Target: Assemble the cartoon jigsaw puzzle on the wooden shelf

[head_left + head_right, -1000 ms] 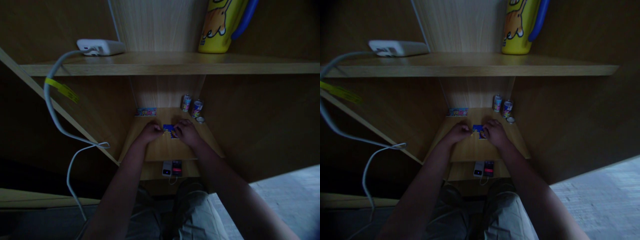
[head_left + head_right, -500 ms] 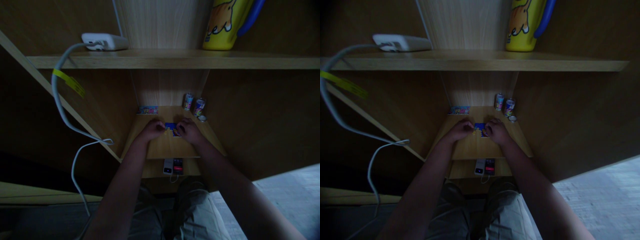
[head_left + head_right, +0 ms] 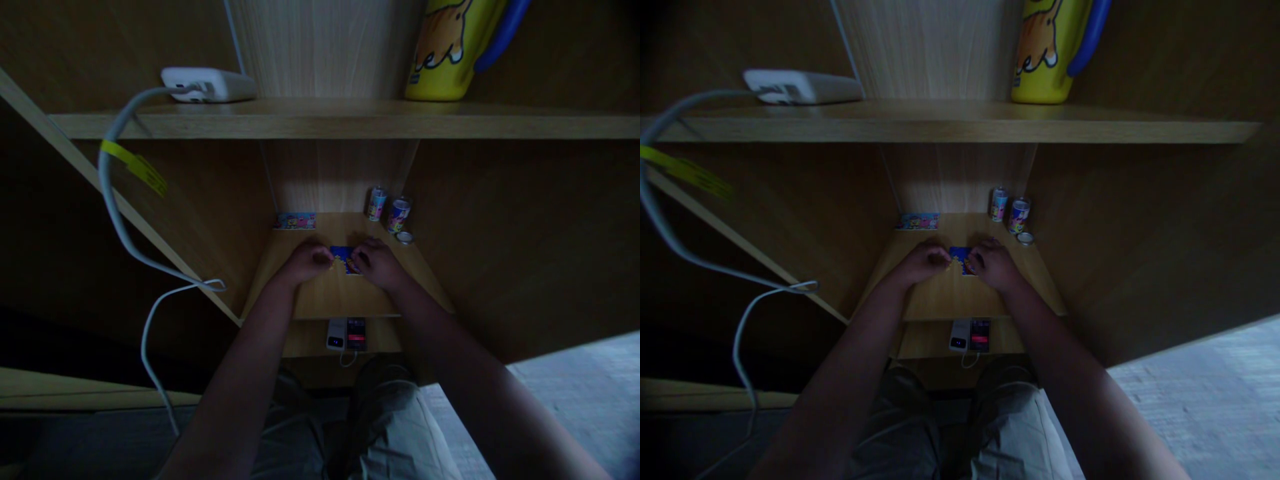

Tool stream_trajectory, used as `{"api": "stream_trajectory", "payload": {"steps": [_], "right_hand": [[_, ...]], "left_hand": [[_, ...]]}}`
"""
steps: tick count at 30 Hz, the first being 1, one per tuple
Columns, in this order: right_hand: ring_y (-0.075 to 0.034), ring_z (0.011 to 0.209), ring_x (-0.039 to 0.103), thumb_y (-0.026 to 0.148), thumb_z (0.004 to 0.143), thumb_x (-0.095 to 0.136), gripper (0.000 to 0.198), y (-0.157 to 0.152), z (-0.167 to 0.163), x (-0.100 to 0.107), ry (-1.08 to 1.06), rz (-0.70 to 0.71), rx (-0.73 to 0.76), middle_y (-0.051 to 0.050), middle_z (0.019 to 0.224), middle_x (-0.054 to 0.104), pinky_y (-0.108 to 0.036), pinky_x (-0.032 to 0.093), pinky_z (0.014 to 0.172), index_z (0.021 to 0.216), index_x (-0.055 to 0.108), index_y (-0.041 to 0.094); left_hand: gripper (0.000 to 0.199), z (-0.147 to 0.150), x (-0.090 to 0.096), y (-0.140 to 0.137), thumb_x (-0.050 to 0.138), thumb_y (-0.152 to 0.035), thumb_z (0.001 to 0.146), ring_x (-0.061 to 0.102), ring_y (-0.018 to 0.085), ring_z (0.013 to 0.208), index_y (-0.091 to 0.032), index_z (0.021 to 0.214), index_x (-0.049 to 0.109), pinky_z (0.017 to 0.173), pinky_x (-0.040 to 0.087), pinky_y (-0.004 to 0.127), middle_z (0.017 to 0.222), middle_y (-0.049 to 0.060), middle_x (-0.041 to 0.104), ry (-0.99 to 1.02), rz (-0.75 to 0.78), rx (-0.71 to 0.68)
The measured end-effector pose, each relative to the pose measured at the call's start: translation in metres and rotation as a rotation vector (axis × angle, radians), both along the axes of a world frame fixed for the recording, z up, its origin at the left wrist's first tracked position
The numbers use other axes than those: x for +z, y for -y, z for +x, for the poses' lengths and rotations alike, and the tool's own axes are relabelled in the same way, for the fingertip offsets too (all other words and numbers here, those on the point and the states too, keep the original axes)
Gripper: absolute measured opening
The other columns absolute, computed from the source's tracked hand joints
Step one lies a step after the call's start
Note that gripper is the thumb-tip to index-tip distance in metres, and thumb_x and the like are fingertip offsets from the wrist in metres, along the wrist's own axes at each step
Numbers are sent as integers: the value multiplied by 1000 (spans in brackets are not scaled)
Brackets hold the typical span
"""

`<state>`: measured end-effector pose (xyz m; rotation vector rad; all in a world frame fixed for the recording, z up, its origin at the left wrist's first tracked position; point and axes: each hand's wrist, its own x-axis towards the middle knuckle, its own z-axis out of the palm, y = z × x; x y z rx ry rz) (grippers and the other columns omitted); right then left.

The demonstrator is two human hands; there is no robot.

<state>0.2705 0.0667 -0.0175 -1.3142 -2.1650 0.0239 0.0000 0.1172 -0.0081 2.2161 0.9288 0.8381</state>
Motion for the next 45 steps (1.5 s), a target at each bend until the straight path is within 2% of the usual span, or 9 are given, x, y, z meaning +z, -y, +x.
{"api": "stream_trajectory", "payload": {"steps": [6,11,17,30,35,37,39,43,45], "right_hand": [[-28,103,66,35,109,62,23,0,0,-1,15,-1,-19,-10,103,76,-40,47,99,98,79,22],[-28,102,66,34,109,62,23,0,0,0,20,-16,-17,-9,103,77,-40,47,98,99,79,22],[-28,102,65,37,111,59,29,1,-1,0,41,-9,-27,-10,102,76,-40,46,97,96,79,22],[-27,99,66,38,111,58,30,-2,1,-2,26,-19,-14,-10,100,76,-40,47,98,96,78,22],[-27,99,66,37,111,58,30,0,0,1,23,-19,-13,-9,100,76,-40,46,99,95,78,23],[-27,100,66,37,111,58,29,1,0,2,18,-18,-6,-9,101,77,-41,47,100,96,78,23],[-27,100,66,37,111,58,29,1,0,2,13,-7,3,-9,100,77,-41,47,100,96,78,23],[-27,98,67,37,111,57,30,-1,1,-1,6,3,8,-9,98,76,-41,47,100,95,77,22],[-27,98,67,37,111,57,30,-2,1,-2,2,3,8,-9,98,76,-42,47,99,94,77,22]], "left_hand": [[7,1,-4,-4,81,-20,83,73,23,93,-25,85,86,91,58,38,88,4,79,1,108,15],[2,2,-7,-5,85,-23,84,70,22,88,-24,83,85,86,56,37,86,4,75,2,135,35],[6,4,-4,0,83,-19,85,69,23,92,-24,83,81,90,55,38,92,4,75,-10,194,1],[7,5,-1,2,80,-18,85,70,24,96,-25,85,81,95,56,40,93,5,76,-25,221,24],[21,-3,-7,-10,66,-8,87,72,27,100,-24,91,79,100,58,46,99,7,79,39,260,255],[23,-7,-9,-14,66,-7,85,72,30,103,-23,92,80,103,57,51,100,9,79,8,243,352],[22,-8,-8,-13,68,-7,85,71,30,105,-23,93,81,105,56,52,103,10,79,-21,224,386],[9,-2,1,-3,78,-19,91,71,26,106,-24,96,83,103,55,44,104,7,78,4,228,193],[11,0,4,2,87,-31,89,71,25,105,-25,98,83,100,55,41,103,5,77,9,220,95]]}}
